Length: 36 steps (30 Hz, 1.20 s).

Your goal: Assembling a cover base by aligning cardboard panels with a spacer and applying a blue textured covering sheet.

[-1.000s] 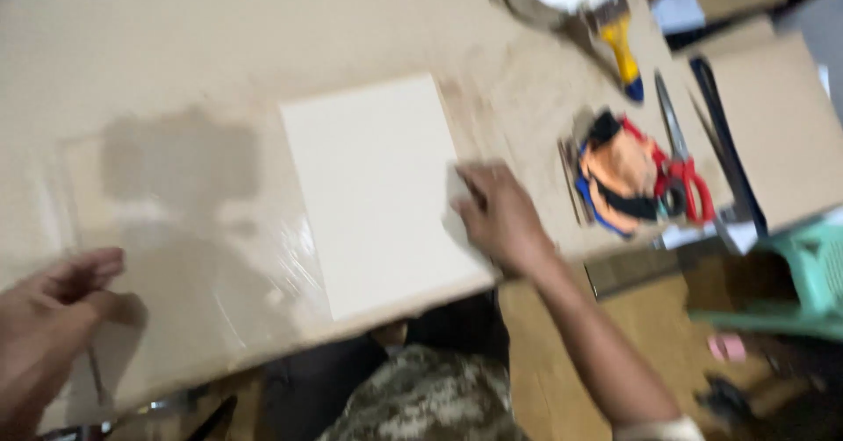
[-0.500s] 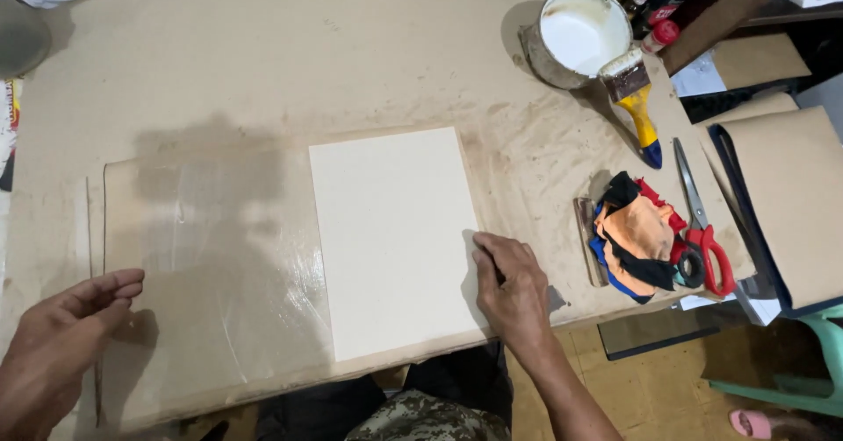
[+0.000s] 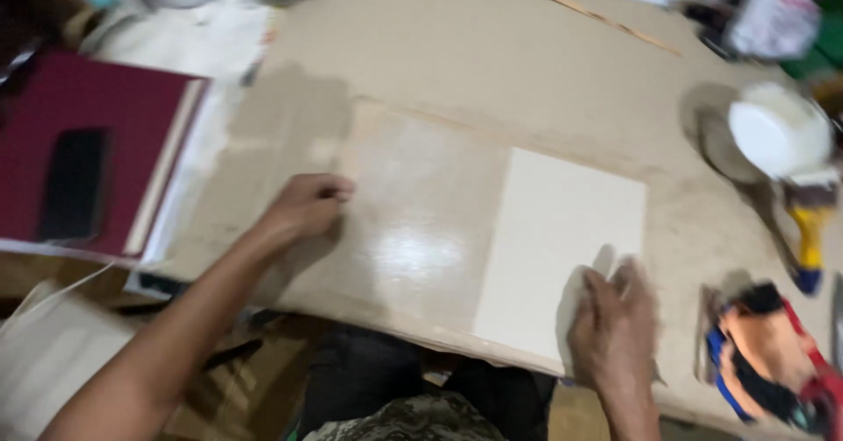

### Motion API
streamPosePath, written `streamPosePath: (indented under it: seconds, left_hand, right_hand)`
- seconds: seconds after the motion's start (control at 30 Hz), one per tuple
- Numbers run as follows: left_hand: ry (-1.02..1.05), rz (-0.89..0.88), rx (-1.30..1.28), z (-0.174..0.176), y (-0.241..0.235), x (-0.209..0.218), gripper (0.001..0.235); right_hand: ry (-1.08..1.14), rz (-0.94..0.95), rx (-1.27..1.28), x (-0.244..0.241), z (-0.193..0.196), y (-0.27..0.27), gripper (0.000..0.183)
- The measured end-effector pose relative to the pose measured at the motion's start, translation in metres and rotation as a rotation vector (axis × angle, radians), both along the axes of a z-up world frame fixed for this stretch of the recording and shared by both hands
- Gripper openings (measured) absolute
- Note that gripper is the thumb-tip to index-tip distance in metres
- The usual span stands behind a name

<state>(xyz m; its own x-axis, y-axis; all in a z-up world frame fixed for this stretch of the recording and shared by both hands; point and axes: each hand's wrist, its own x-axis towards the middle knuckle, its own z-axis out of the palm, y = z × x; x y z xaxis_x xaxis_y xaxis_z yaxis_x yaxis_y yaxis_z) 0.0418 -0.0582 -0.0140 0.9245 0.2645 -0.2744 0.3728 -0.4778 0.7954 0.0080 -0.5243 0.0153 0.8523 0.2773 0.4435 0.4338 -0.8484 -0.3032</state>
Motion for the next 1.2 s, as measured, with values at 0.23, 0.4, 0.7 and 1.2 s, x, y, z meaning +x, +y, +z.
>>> streamPosePath:
  seconds: [0.23,0.4,0.7,1.2]
  left_hand:
    - [0.241,0.008,-0.155,0.106,-0.029,-0.024,0.05]
    - [0.029,-0.048,-0.101,0.059,-0.016,-0.024,0.064]
    - [-0.016,0.047,-0.104,0.051,-0.013,-0.027,0.066]
    - [-0.668,-0.393,0.617,0.038,-0.048,-0.044,0.046]
  right_hand:
    - [0.521,0.053,-0.131,0.012,0.029,0.086,0.063]
    - [0.537,0.02,-0.24,0.017,0.04,0.109,0.06]
    - [0.399,0.061,-0.271,0.02,0.032,0.107,0.059]
    - [-0.219,-0.068,-0.044,0.453,-0.074,-0.067,0.059]
